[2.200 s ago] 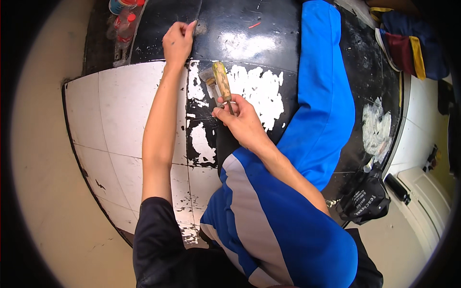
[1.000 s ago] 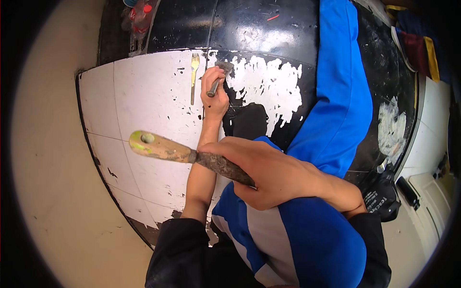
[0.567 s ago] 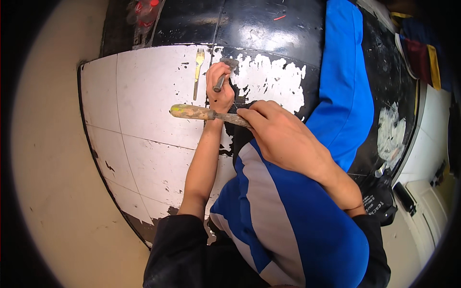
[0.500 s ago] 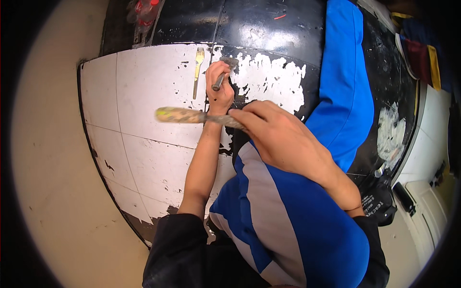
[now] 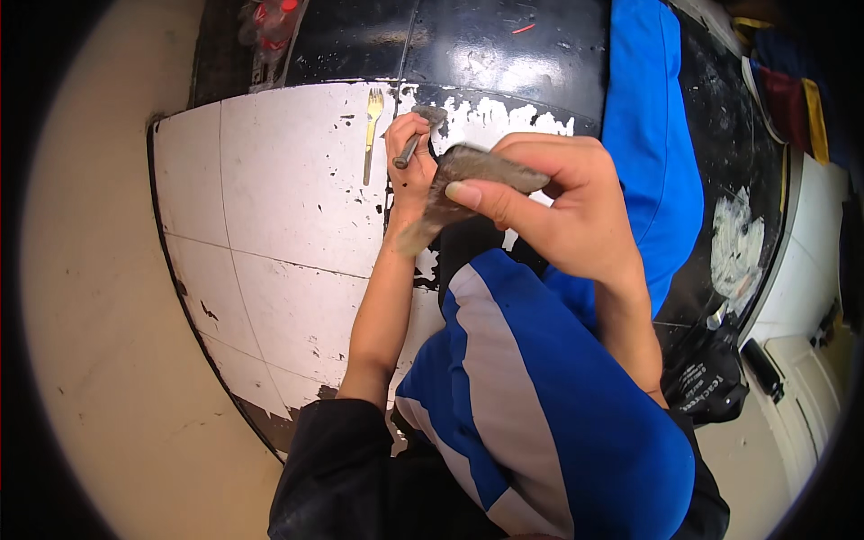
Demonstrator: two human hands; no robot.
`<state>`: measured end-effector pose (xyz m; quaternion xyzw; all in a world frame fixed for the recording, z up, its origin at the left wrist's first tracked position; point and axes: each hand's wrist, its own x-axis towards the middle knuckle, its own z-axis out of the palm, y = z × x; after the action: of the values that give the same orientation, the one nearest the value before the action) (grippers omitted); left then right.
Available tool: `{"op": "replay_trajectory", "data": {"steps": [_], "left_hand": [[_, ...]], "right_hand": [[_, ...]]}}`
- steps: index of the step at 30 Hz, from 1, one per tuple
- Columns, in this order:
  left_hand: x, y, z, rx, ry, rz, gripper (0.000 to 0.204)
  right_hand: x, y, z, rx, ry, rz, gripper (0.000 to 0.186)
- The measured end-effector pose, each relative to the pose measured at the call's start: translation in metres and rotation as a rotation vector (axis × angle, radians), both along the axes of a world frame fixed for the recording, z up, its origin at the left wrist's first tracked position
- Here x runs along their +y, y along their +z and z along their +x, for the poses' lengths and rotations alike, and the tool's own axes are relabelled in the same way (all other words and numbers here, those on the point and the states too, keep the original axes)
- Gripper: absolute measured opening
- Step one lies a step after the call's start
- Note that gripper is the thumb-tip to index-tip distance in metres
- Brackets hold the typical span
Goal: The person scrapes pieces of white material off a black floor using a putty knife and a fork.
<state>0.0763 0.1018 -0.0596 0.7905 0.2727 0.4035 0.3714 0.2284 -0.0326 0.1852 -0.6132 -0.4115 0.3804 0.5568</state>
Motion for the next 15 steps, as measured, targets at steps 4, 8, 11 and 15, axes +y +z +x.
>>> {"op": "replay_trajectory", "data": {"steps": [4,8,11,15], "left_hand": [[0.003,-0.014,-0.005,0.059,-0.066,-0.092,0.026],[0.004,-0.007,-0.005,0.015,-0.018,-0.097,0.041],[0.002,0.014,0.007,0.056,-0.106,-0.184,0.034],[0.0,0.069,0.011,0.262,-0.212,-1.007,0.028]], "right_hand": [[0.021,-0.009,-0.004,0.444,-0.122,-0.068,0.02],[0.03,-0.052,0.001,0.01,-0.237,-0.144,0.027],[0.032,-0.026,0.0,0.243,-0.2,0.025,0.029],[0.038,-0.028,0.009,0.301,-0.093,0.02,0.028]]}}
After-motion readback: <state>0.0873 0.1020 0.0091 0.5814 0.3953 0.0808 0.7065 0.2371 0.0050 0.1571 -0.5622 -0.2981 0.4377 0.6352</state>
